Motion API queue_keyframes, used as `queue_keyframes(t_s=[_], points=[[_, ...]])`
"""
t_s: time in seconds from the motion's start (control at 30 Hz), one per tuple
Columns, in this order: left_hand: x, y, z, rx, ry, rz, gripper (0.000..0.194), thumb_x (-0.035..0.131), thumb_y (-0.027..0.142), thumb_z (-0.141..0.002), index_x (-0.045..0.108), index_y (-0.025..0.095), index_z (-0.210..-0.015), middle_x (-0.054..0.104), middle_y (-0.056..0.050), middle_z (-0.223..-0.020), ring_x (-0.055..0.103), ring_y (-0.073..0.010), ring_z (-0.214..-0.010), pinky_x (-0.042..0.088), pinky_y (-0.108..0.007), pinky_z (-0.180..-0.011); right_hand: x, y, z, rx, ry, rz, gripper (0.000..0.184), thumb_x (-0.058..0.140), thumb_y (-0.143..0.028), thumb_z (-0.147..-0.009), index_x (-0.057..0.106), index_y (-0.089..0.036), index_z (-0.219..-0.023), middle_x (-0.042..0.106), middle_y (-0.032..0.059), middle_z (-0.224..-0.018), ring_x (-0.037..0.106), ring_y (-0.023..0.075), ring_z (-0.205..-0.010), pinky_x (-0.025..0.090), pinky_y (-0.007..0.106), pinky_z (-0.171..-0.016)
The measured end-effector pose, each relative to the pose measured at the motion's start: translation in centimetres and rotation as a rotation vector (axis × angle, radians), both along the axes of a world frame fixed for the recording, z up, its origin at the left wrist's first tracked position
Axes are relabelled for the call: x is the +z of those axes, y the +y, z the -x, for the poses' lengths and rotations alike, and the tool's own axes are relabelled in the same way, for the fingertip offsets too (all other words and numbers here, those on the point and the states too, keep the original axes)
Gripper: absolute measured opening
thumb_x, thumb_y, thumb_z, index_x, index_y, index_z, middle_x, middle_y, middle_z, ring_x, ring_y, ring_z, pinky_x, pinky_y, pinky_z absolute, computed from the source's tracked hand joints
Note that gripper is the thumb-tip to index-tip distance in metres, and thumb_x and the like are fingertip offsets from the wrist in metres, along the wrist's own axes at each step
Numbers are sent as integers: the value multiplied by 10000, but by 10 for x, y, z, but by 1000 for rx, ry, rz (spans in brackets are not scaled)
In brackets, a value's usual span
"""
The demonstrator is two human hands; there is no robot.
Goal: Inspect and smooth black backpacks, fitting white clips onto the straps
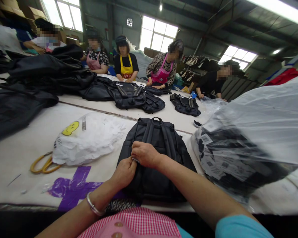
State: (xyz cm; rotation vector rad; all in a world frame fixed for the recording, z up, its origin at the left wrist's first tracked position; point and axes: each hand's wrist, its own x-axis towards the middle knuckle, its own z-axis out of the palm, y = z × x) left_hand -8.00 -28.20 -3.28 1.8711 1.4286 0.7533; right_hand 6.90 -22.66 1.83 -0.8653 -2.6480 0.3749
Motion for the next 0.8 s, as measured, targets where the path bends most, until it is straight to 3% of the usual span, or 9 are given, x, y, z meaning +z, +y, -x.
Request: queue_keyframes(t_s=[0.1, 0.17, 0.3, 0.43, 0.53, 0.6, 0.67, 0.8], points=[[-3, 0, -1, -22, 31, -3, 369, 313, 220, -974, 627, 163, -789, 718, -129, -824, 665, -224, -763, 383, -318, -663, -8, -7, -1, 30, -32, -149, 198, 492, -127, -897, 647, -168, -781, 626, 93, -944, 564, 187, -848, 478, 296, -771], [-5, 0, -2, -40, 70, -12, 366, 318, 219, -969, 627, 156, -785, 714, -141, -815, 663, -229, -752, 373, -324, -652, -10, -12, 1, -7, 35, -156, 202, 475, -117, -891, 619, -178, -764, 621, 93, -945, 553, 184, -837, 482, 302, -776], [-10, 0, -4, -38, 80, -33, 351, 328, 212, -957, 606, 165, -748, 696, -127, -759, 635, -210, -687, 337, -323, -623, -11, -17, 9, -156, 324, 2, 181, 494, -128, -888, 579, -190, -741, 590, 75, -922, 571, 165, -845, 492, 289, -798], [-9, 1, -3, -41, 56, -18, 329, 342, 211, -948, 581, 178, -723, 672, -99, -715, 596, -189, -640, 307, -313, -605, -11, -14, 11, -190, 421, 203, 161, 549, -112, -834, 564, -189, -694, 568, 38, -860, 573, 145, -797, 482, 267, -767], [-5, 1, -1, -20, -27, -17, 331, 343, 240, -965, 567, 191, -726, 663, -67, -717, 576, -173, -642, 306, -296, -611, -7, -14, 3, -320, 465, 171, 143, 559, -190, -864, 581, -186, -723, 593, 43, -860, 570, 152, -809, 460, 271, -777], [-4, 0, 0, -2, -76, -36, 330, 345, 263, -977, 569, 195, -746, 665, -55, -743, 580, -171, -670, 318, -286, -627, -4, -19, -4, -535, 434, 148, 191, 561, -305, -898, 586, -188, -750, 596, 31, -782, 552, 153, -746, 432, 271, -719], [-3, -1, -2, 4, -84, -46, 332, 342, 272, -984, 583, 192, -771, 673, -58, -768, 593, -176, -698, 332, -285, -645, -2, -27, -10, -675, 312, 248, 316, 556, -429, -904, 574, -190, -696, 554, 3, -642, 503, 139, -625, 370, 264, -604], [0, -6, -7, -5, -17, -48, 377, 308, 297, -999, 611, 184, -806, 676, -74, -774, 608, -191, -714, 361, -294, -662, -6, -42, -11, -711, 199, 472, 378, 584, -418, -859, 536, -184, -567, 520, -10, -538, 456, 117, -542, 297, 255, -525]])
